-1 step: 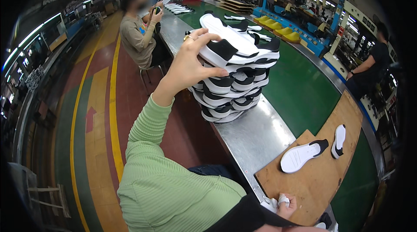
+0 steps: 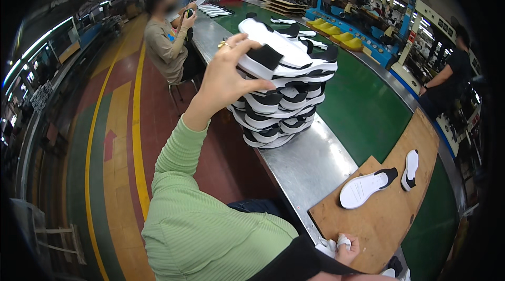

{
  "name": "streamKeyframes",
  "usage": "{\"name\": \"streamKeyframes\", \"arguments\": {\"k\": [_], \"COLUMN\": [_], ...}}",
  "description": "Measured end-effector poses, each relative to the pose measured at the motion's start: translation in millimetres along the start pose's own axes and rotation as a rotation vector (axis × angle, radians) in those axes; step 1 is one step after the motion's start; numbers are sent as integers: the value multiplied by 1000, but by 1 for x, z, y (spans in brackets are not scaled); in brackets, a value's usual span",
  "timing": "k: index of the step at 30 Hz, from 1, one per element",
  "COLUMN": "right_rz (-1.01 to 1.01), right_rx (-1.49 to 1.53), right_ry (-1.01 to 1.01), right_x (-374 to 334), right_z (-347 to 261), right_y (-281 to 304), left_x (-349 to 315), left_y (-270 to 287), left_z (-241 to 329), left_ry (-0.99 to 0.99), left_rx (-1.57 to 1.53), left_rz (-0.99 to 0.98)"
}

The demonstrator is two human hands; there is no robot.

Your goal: The person wipes the soles of white and black slippers with a white cloth, handling them one at a time. After wiping each slipper, the person places it on a stack on the table.

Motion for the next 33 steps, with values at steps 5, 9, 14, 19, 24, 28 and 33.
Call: {"name": "streamKeyframes", "arguments": {"k": [5,9,14,19,24,28,33], "right_rz": [43,38,72,81,152,248,368], "right_rx": [-7,-7,0,-29,-23,92,202], "right_ry": [-20,-11,11,55,-7,-112,-126], "right_x": [-1,-2,-3,-3,-8,-16,-27], "right_z": [3,1,-2,-3,-5,-16,-46], "right_y": [3,1,-2,-4,1,21,62], "left_x": [5,11,7,8,0,7,-18], "left_y": [12,0,-36,-64,-58,-31,-96], "left_z": [-4,-13,5,-6,5,26,87], "left_ry": [119,267,-113,130,109,18,-25], "left_rx": [-37,18,437,98,352,47,-623], "left_rz": [249,128,30,-9,-45,57,88]}}
Point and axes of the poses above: each hand's wrist, its own x-axis towards the middle knuckle, its own y-axis out of the back of the hand, z = x × y, the point moved 5 cm from there along x, towards the middle knuckle, and after that the axes turned 10 degrees about z, right-handed, at the moved point
